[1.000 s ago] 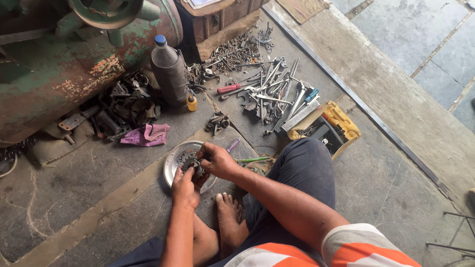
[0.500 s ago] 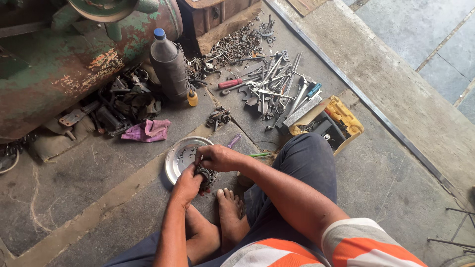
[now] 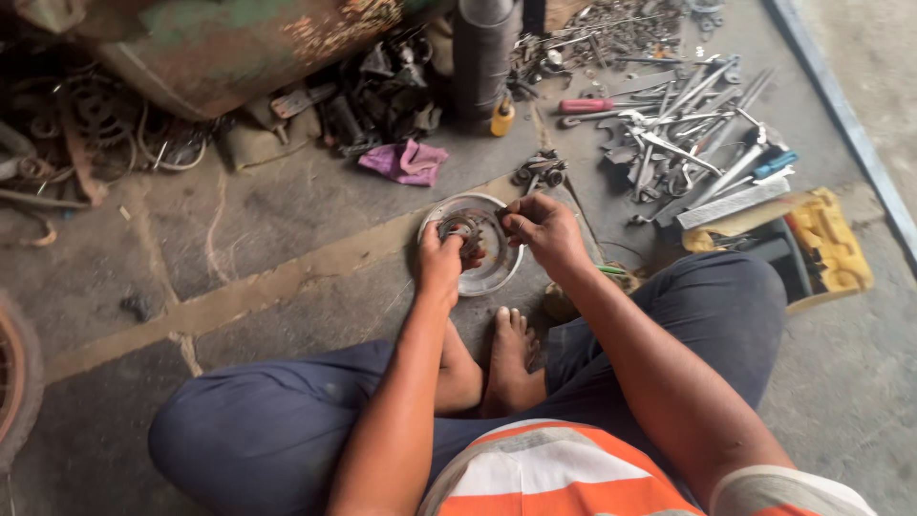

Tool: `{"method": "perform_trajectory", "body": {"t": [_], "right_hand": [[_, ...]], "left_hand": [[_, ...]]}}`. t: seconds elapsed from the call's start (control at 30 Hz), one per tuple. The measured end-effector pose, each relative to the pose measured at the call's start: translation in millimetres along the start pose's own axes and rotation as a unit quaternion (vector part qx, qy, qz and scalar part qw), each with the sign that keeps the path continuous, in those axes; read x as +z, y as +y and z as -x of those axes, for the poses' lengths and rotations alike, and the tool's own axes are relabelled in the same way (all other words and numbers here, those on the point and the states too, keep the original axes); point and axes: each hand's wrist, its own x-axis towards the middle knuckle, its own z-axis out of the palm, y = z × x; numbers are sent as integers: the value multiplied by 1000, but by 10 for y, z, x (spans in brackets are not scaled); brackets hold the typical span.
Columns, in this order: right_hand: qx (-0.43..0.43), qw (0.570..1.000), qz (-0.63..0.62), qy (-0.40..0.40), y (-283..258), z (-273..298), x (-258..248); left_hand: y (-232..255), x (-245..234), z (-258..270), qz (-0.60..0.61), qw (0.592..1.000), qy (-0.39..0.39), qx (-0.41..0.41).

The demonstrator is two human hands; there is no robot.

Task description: The person sits on the floor and cleans a small mechanical part by hand, rubbing it inside a metal bowl. They then pour liquid from a yellow bottle onto the part and continue to rub it with their fingers.

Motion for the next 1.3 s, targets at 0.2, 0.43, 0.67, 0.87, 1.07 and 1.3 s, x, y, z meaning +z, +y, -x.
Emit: {"method": "perform_trajectory", "body": {"t": [0.2,0.43,0.67,0.87,1.07,1.3], "right_hand": [[-41,996,78,-5,105,115,285],[-92,993,73,-25,76,174,245],[-86,981,172,-28,3,200,230],[-101,979,166,-63,-79,84,148],[-35,981,97,-162,-61,-39,20],[-146,970,165,-98,-5,32,186]], "left_hand": [[-25,70,113,-26,999,-7,24],[-27,117,137,-12,999,-24,-23],[-24,149,140,11,1000,-14,-22],[-153,128,73,-113,992,-43,18],[-17,-47,2,-420,877,-87,215],[121,116,28,-79,994,-41,56]]}}
